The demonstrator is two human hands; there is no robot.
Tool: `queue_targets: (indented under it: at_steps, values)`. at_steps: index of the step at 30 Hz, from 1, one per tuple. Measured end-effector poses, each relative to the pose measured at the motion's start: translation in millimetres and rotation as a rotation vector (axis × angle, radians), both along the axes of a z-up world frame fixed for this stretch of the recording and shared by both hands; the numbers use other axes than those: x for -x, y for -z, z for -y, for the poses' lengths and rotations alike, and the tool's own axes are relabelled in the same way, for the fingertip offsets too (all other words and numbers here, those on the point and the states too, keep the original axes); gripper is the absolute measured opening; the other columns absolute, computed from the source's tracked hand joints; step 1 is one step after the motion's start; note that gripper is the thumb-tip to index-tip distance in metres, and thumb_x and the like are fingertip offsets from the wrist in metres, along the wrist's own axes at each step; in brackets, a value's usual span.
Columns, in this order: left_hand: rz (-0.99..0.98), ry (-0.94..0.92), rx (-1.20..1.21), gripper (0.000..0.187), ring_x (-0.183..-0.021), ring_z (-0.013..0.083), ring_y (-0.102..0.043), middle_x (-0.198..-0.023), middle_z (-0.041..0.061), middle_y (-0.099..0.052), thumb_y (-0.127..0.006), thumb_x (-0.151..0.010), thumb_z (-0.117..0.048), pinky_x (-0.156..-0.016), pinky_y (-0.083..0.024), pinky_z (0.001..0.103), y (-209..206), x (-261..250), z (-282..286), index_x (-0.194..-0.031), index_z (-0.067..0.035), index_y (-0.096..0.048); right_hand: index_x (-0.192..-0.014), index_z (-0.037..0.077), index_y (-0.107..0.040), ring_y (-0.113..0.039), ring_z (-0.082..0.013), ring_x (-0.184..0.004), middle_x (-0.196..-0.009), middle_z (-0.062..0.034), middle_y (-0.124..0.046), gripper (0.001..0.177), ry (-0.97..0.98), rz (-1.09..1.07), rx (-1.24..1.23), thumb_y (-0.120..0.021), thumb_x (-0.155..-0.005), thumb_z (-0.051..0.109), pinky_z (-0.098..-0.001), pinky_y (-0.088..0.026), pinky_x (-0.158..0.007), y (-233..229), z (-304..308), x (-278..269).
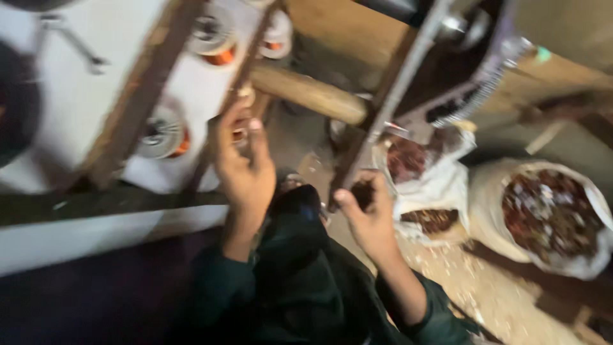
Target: The person measures a wooden handle with a tape measure, then manually rotates a crank on a wire-winding machine to wind copper wire onto a bobbin.
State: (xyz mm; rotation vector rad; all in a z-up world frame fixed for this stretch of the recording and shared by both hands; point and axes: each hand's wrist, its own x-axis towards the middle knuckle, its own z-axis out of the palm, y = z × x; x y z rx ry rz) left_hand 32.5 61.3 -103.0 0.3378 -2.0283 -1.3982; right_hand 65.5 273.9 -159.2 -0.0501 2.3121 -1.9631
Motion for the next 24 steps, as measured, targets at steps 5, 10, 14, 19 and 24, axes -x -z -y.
queue_targets:
  at_steps: [5,10,14,19,24]
  values:
    - [-0.050,0.075,0.354,0.027,-0.128,0.0270,-0.061,-0.133,0.009,-0.066,-0.060,-0.115,-0.022,-0.111,-0.049,0.040,-50,-8,13,-0.139,-0.011,-0.061,-0.110,0.005,-0.059,-0.065,-0.0097,-0.080,-0.090,0.0006,-0.069,0.029,-0.027,0.056,0.145,-0.076,-0.094,0.022,-0.0262,-0.056,-0.074,-20,14,3]
    - [-0.071,0.374,0.835,0.049,-0.139,0.0400,-0.047,-0.143,0.017,-0.060,-0.071,-0.105,-0.028,-0.120,-0.030,0.056,-44,41,1,-0.146,-0.005,-0.058,-0.107,0.002,-0.069,-0.068,-0.0132,-0.084,-0.093,-0.0066,-0.072,0.028,-0.124,-0.106,-0.363,-0.083,-0.089,0.019,-0.0287,-0.054,-0.074,-16,-19,12]
    - [0.018,0.416,0.929,0.048,-0.138,0.0375,-0.048,-0.140,0.014,-0.061,-0.072,-0.103,-0.030,-0.122,-0.029,0.057,-30,76,-1,-0.144,-0.009,-0.061,-0.097,0.003,-0.076,-0.073,-0.0159,-0.086,-0.093,-0.0091,-0.078,0.013,-0.231,-0.302,-0.273,-0.072,-0.095,0.015,-0.0280,-0.057,-0.077,-4,-95,39]
    - [0.064,0.400,0.972,0.050,-0.144,0.0377,-0.046,-0.146,0.015,-0.058,-0.070,-0.105,-0.030,-0.127,-0.029,0.057,-18,96,-13,-0.147,-0.005,-0.060,-0.089,-0.003,-0.062,-0.057,-0.0300,-0.074,-0.081,-0.0224,-0.060,0.033,0.750,-0.605,-0.797,-0.079,-0.095,0.025,-0.0369,-0.047,-0.068,53,-235,182]
    - [0.121,0.355,1.024,0.047,-0.145,0.0385,-0.045,-0.145,0.016,-0.058,-0.069,-0.101,-0.034,-0.125,-0.028,0.060,0,111,-13,-0.138,-0.006,-0.062,-0.118,0.001,-0.071,-0.067,-0.0397,-0.089,-0.104,-0.0319,-0.068,0.058,0.679,-0.293,-0.953,-0.085,-0.085,0.046,-0.0457,-0.054,-0.078,119,-302,322]
